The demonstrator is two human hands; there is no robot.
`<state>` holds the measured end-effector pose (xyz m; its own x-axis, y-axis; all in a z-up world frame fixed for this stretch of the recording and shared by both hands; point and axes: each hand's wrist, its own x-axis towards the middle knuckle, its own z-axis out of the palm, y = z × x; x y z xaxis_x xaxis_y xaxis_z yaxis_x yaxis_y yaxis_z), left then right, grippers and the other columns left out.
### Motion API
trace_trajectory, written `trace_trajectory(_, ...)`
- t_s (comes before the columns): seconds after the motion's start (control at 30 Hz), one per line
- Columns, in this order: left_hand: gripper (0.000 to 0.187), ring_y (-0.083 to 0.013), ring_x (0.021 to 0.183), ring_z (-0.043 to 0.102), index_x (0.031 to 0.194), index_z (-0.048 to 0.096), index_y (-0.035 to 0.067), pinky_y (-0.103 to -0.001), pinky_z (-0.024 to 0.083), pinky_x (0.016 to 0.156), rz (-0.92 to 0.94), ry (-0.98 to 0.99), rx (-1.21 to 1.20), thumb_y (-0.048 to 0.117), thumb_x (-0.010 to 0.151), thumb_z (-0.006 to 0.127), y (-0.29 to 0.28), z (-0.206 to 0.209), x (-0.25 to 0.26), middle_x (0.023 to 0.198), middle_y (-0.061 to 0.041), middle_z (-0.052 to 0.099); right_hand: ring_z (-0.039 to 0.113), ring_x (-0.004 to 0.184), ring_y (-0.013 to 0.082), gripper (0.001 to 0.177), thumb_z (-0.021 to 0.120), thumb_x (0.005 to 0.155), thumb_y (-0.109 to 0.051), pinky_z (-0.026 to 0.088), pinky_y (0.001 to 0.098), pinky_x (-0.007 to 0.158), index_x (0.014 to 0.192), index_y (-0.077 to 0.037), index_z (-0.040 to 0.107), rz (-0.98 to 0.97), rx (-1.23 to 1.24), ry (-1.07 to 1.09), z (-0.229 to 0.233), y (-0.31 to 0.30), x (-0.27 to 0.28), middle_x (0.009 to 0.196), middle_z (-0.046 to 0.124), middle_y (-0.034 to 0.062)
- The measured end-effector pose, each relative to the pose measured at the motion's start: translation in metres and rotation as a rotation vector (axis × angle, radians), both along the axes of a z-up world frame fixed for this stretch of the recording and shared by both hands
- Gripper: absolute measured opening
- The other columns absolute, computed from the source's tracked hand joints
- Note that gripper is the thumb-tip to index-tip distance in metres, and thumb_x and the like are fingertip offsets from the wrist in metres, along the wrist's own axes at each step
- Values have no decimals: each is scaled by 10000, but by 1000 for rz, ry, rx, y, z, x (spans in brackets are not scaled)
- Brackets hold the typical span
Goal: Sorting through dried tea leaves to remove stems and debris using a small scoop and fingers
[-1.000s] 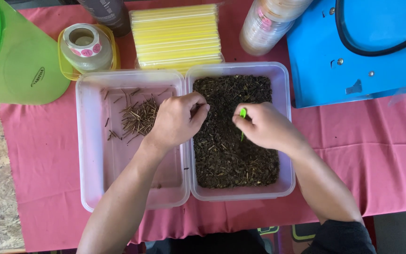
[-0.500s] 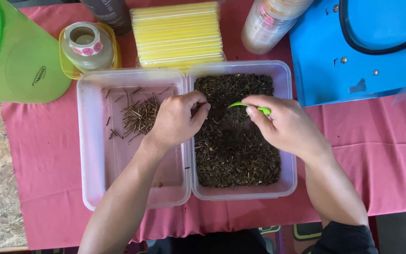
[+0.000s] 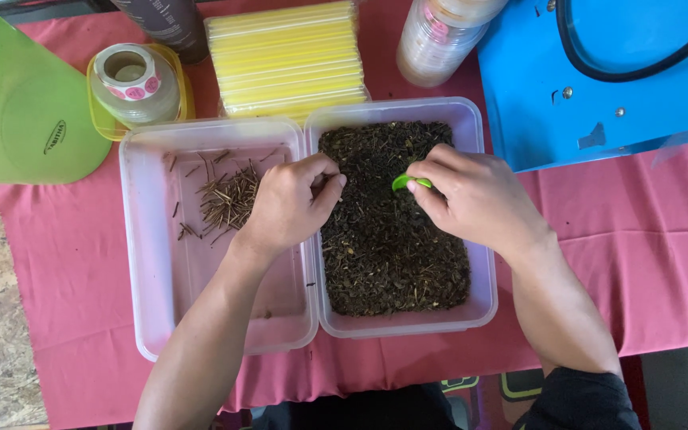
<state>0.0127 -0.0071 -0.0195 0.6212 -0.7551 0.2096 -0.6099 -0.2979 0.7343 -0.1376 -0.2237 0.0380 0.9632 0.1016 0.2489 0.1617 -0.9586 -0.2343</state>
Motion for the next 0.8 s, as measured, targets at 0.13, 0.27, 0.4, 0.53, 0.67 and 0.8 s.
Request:
trace_trajectory(0.13, 40, -345, 534, 688, 857, 715, 116, -459, 572, 541, 3, 11, -9, 108, 891, 695, 0, 0, -1, 524, -61, 618, 664, 612, 206, 122, 624, 1011, -193, 548, 324, 568, 905, -197, 682, -77, -130, -60, -9, -7, -8, 767, 593, -1)
trace_trajectory(0.27, 47, -343, 506, 659, 836, 712, 111, -443, 541, 524, 1, 72, -20, 104, 881, 700, 0, -1, 0, 500, -70, 576, 665, 592, 157, 84, 602, 923, -229, 548, 297, 572, 843, -254, 614, -236, -395, -33, -15, -9, -21, 736, 566, -55)
trace_trajectory(0.4, 50, -347, 477, 645, 805, 697, 96, -471, 536, 522, -36, 68, -7, 99, 839, 733, 2, 6, 1, 493, -70, 570, 666, 579, 160, 170, 555, 961, -219, 538, 275, 567, 896, -233, 712, -226, -275, 340, -17, -1, -17, 717, 666, -15)
trace_trajectory(0.53, 107, -315, 440, 592, 770, 649, 93, -440, 527, 525, -61, 128, -26, 93, 794, 754, 5, 4, 4, 463, -52, 498, 687, 534, 233, 215, 550, 955, -168, 569, 333, 542, 818, -148, 714, -167, -149, 466, -3, 17, -4, 658, 702, 69)
trace_trajectory(0.67, 156, -313, 457, 589, 756, 618, 113, -420, 517, 540, -63, 152, 26, 89, 748, 772, 4, 2, 7, 479, -36, 491, 658, 518, 287, 228, 542, 944, -148, 528, 357, 509, 770, -93, 678, -95, 60, 347, 0, 20, -5, 621, 660, 89)
trace_trajectory(0.8, 194, -329, 465, 583, 740, 591, 125, -422, 511, 554, -72, 151, 26, 103, 727, 783, 7, -1, 8, 477, -35, 477, 602, 500, 181, 247, 498, 1021, -163, 511, 279, 533, 874, -159, 697, -187, -104, 247, 19, 14, -8, 657, 636, 35)
